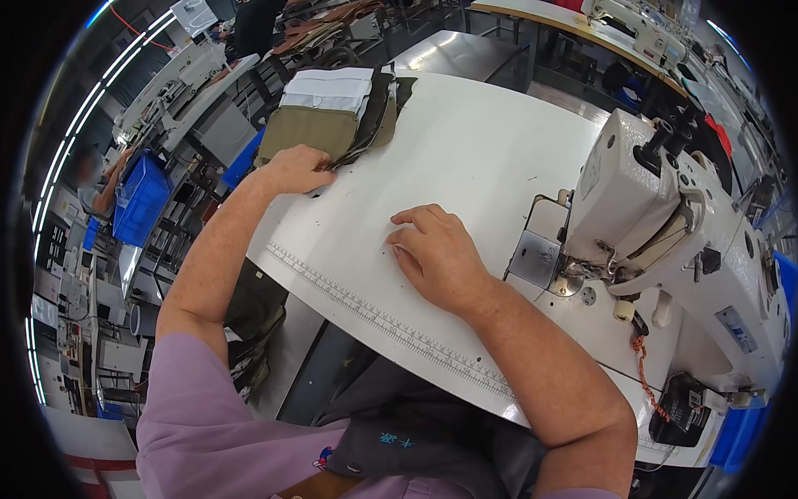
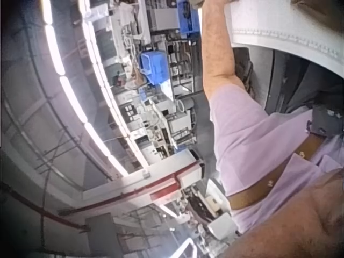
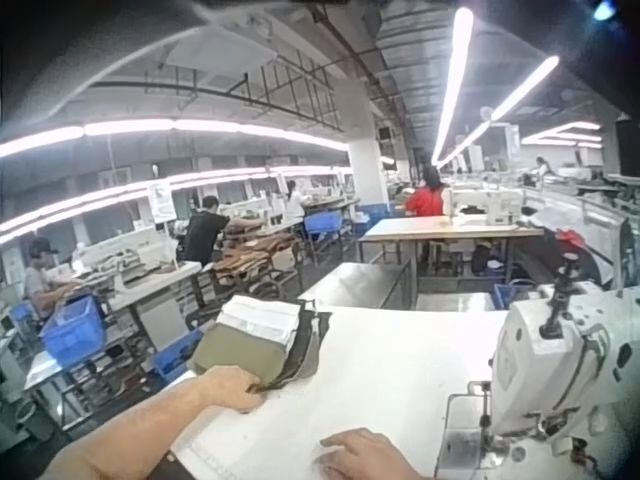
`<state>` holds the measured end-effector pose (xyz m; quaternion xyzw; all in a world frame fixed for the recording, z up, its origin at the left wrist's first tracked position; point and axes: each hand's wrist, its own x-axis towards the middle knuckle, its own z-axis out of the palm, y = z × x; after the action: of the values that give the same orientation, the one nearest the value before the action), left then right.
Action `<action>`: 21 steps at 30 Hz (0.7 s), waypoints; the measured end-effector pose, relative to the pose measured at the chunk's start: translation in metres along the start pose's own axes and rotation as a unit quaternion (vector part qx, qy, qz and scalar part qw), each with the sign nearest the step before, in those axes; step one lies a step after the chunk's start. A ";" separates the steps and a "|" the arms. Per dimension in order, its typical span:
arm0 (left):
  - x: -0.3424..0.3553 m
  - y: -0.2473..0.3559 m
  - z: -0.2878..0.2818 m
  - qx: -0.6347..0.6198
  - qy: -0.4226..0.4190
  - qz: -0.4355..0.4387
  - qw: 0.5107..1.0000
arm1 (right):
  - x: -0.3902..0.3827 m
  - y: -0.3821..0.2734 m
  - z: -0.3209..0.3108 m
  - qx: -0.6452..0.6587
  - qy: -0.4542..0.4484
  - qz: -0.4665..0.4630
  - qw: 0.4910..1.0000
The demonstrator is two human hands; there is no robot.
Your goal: Sewing the edges and handles of small leather tote bags using an industrial sewing machine.
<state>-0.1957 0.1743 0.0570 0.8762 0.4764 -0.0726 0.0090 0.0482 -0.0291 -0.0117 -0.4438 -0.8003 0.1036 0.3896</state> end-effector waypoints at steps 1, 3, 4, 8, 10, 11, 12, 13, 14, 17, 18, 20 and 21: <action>0.003 -0.002 -0.005 -0.037 -0.038 -0.006 0.999 | 0.000 0.000 0.000 0.000 0.005 -0.005 1.000; 0.017 -0.004 -0.015 -0.148 -0.020 -0.041 0.988 | 0.001 0.001 0.001 0.002 0.005 0.001 1.000; 0.025 -0.005 -0.018 -0.263 -0.008 -0.078 0.962 | 0.001 0.001 0.001 0.002 0.008 -0.002 1.000; 0.065 0.011 0.003 -0.131 0.259 -0.056 0.955 | 0.002 0.002 0.000 -0.002 -0.003 0.000 1.000; 0.085 0.021 0.017 -0.070 0.333 -0.110 0.934 | 0.002 0.003 0.000 -0.005 -0.008 0.002 1.000; 0.093 0.026 0.025 -0.074 0.339 -0.107 0.932 | 0.002 0.003 0.000 -0.002 -0.008 0.003 1.000; 0.100 0.031 0.031 -0.075 0.348 -0.125 0.926 | 0.002 0.003 0.001 -0.002 -0.014 0.009 1.000; 0.106 0.033 0.034 -0.084 0.337 -0.150 0.926 | 0.002 0.004 0.001 0.000 -0.006 0.005 1.000; 0.109 0.034 0.036 -0.077 0.356 -0.140 0.921 | 0.003 0.005 0.002 0.005 -0.004 0.001 1.000; 0.109 0.033 0.036 -0.012 0.332 -0.135 0.934 | 0.002 0.006 0.003 0.008 -0.003 0.003 1.000; 0.107 0.033 0.034 -0.011 0.334 -0.137 0.932 | 0.001 0.006 0.003 0.007 -0.006 0.005 1.000; 0.105 0.029 0.027 -0.017 0.305 -0.105 0.946 | 0.003 0.006 0.003 0.011 -0.003 0.003 1.000; 0.105 0.027 0.023 -0.014 0.311 -0.101 0.945 | 0.003 0.006 0.003 0.010 -0.011 0.012 1.000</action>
<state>-0.1192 0.2453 0.0185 0.8024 0.5424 0.2096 -0.1341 0.0489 -0.0231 -0.0152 -0.4480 -0.7981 0.1207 0.3843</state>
